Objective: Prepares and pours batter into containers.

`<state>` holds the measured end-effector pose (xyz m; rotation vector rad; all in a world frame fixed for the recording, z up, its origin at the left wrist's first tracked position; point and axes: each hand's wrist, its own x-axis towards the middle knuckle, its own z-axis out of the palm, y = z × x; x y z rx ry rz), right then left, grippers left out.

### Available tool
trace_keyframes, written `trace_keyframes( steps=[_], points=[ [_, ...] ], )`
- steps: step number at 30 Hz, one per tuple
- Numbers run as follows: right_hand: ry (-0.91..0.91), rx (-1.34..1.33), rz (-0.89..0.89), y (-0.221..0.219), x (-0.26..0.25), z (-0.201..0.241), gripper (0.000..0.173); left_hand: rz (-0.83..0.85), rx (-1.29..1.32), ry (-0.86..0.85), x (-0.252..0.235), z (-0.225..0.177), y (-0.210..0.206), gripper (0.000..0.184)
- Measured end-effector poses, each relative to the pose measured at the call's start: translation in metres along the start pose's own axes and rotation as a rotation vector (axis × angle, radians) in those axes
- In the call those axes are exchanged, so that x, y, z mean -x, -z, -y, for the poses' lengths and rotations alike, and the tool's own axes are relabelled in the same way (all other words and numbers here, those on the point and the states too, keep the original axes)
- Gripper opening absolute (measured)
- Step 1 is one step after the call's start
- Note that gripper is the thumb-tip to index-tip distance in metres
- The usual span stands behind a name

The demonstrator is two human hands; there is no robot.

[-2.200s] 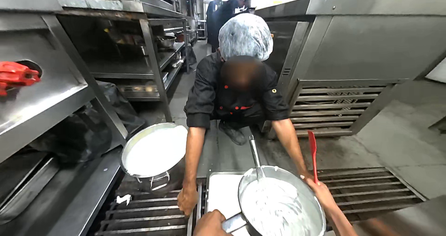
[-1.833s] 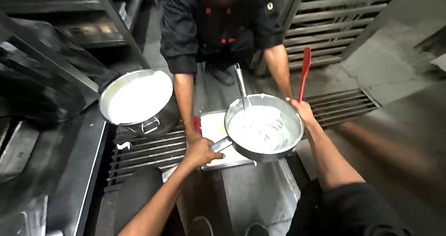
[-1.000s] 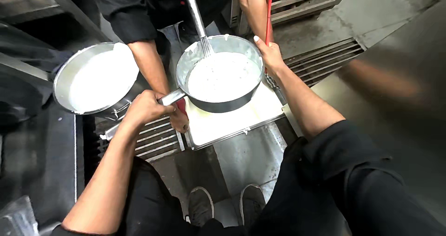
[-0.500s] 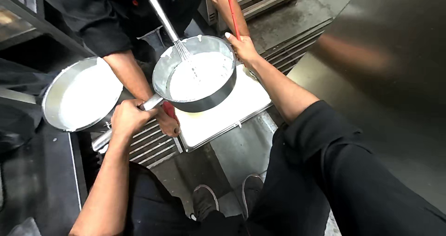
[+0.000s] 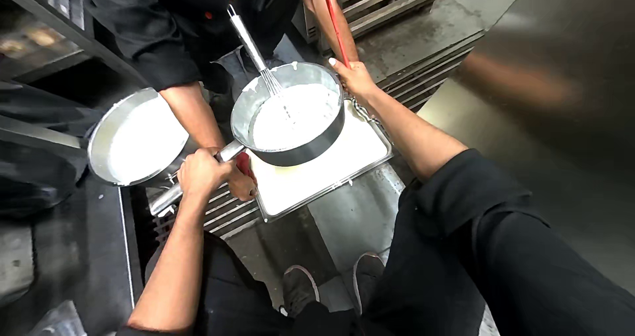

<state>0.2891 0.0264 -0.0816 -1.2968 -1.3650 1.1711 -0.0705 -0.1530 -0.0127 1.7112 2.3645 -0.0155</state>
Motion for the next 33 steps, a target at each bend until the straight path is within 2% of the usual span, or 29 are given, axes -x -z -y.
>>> trace_keyframes(
  steps=[13,18,23,27,31,33],
  points=[
    [-0.017,-0.010,-0.001,-0.005,-0.001,-0.007,0.044,0.013,0.039,-0.006,-0.003,0.006,-0.003,0.032],
    [-0.054,0.024,0.007,-0.006,0.009,0.003,0.044,0.023,0.041,-0.017,-0.004,0.003,-0.001,0.034],
    [-0.231,0.097,-0.080,-0.017,0.027,0.036,0.040,0.064,0.052,-0.027,-0.005,0.001,0.001,0.034],
    [-0.068,0.000,-0.005,-0.004,0.008,-0.007,0.043,0.074,0.068,-0.025,-0.005,0.002,-0.001,0.034],
    [-0.072,0.025,-0.003,-0.004,0.011,-0.003,0.043,0.071,0.100,-0.040,-0.007,0.005,-0.003,0.033],
    [-0.128,0.057,-0.025,-0.009,0.022,0.017,0.042,0.088,0.095,-0.039,-0.008,0.005,-0.003,0.035]
  ],
)
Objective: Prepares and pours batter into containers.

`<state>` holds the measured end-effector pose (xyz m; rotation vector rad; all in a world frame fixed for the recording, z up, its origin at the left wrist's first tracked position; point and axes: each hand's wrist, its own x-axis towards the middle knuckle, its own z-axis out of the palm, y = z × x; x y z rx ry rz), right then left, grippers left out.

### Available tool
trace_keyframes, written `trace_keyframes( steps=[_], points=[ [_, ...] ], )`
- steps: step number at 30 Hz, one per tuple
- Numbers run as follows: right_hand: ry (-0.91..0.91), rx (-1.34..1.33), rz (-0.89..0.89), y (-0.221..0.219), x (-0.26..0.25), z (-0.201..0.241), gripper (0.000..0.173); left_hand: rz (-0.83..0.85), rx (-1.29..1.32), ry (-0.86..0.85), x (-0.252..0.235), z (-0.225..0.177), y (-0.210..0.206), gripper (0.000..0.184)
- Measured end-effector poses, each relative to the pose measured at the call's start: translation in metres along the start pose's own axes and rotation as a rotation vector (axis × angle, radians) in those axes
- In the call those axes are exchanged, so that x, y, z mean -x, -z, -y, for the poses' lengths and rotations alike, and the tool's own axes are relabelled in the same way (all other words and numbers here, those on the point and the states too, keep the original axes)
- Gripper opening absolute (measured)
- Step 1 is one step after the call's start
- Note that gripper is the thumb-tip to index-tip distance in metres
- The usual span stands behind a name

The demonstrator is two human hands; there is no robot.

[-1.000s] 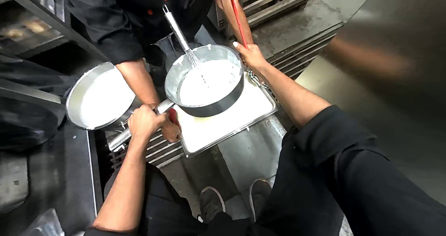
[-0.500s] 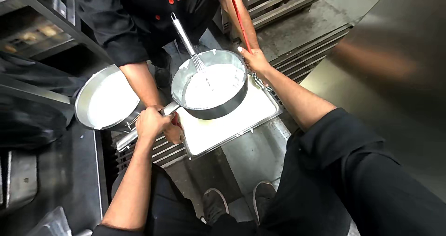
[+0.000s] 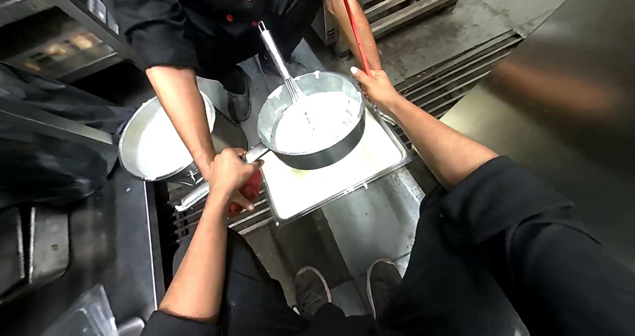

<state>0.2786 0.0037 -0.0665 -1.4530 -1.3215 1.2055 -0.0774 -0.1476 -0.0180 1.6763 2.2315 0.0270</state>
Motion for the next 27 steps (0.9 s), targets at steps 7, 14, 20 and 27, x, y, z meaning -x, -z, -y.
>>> trace_keyframes(
  steps=[7,14,20,27],
  points=[
    [0.019,-0.019,-0.015,-0.001,-0.002,-0.010,0.041,0.037,-0.007,0.044,-0.004,-0.002,0.002,0.038],
    [0.006,0.009,-0.024,-0.004,-0.008,-0.016,0.043,0.050,0.002,0.052,-0.006,-0.003,0.003,0.037],
    [-0.029,0.008,0.002,-0.007,-0.003,-0.017,0.044,0.058,0.004,0.069,-0.010,0.001,0.001,0.035],
    [-0.016,0.015,0.009,-0.009,-0.002,-0.016,0.046,0.045,0.022,0.068,-0.009,0.002,0.001,0.035]
  ],
)
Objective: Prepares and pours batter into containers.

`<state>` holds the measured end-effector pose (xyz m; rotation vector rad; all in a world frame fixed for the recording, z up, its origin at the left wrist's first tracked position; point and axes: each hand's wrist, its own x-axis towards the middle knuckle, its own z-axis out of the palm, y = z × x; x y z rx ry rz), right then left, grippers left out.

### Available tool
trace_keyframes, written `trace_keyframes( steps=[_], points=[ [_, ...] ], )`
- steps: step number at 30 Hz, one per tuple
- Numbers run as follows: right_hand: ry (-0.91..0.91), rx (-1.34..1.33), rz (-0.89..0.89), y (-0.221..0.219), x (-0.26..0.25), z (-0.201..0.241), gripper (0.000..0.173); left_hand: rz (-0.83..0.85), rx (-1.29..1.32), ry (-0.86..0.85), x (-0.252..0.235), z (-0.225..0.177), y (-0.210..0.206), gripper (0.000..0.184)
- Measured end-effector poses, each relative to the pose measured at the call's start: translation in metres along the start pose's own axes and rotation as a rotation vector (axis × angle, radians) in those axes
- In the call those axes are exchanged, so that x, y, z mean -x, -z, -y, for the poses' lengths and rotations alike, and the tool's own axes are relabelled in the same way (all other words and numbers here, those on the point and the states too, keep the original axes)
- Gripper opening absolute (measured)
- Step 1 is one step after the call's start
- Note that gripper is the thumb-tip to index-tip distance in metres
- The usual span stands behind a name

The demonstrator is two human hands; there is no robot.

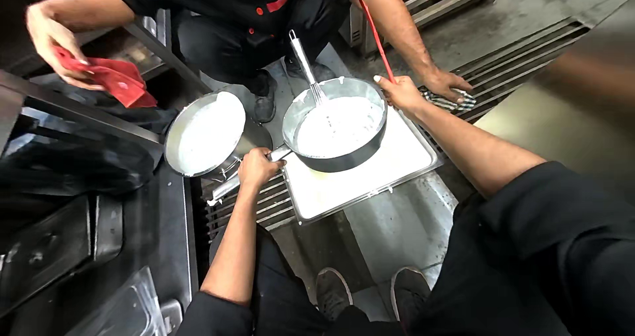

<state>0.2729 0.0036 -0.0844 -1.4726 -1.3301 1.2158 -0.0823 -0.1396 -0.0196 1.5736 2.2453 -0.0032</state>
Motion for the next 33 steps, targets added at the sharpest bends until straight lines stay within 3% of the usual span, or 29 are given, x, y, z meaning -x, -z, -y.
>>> trace_keyframes(
  steps=[33],
  points=[
    [-0.019,0.069,0.020,-0.004,0.002,0.002,0.046,0.006,0.073,-0.018,-0.008,0.011,-0.004,0.035]
  ],
)
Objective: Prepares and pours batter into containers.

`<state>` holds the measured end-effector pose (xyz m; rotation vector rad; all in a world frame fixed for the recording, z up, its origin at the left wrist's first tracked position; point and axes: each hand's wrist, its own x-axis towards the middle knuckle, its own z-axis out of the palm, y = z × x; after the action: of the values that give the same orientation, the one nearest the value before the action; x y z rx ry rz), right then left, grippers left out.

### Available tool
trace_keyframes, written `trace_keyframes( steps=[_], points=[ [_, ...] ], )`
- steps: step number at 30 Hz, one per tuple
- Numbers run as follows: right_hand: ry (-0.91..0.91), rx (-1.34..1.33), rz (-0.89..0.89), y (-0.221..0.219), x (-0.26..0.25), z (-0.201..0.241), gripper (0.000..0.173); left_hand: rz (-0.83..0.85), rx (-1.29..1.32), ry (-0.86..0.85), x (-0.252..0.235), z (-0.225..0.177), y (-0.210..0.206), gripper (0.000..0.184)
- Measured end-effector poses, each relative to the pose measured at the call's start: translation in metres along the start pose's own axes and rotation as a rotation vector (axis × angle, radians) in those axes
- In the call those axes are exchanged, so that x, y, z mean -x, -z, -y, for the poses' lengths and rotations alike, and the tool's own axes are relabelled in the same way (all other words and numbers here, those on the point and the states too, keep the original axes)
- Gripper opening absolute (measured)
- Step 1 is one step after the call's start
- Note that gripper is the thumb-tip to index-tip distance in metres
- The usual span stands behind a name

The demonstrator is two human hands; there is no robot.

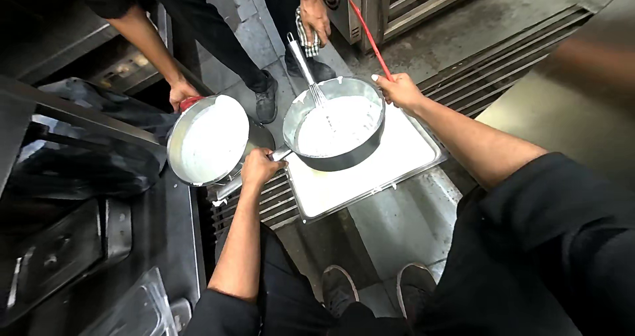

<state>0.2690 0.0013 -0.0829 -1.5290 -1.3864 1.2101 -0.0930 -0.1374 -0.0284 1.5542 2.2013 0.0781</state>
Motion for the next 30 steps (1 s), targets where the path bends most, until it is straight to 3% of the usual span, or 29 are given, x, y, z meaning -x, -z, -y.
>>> trace_keyframes(
  steps=[7,15,19,30],
  points=[
    [0.007,-0.008,-0.013,0.001,-0.003,0.000,0.046,0.023,-0.039,0.002,0.001,-0.001,0.001,0.037],
    [0.022,0.026,-0.059,0.005,0.000,-0.001,0.049,0.174,-0.120,0.010,0.013,-0.014,0.003,0.036],
    [-0.008,0.050,-0.092,0.011,0.004,0.004,0.051,0.186,-0.054,-0.049,0.034,-0.024,-0.003,0.035],
    [0.023,0.029,-0.140,0.022,0.000,-0.003,0.051,0.304,0.002,-0.113,0.022,-0.029,-0.007,0.037]
  ],
)
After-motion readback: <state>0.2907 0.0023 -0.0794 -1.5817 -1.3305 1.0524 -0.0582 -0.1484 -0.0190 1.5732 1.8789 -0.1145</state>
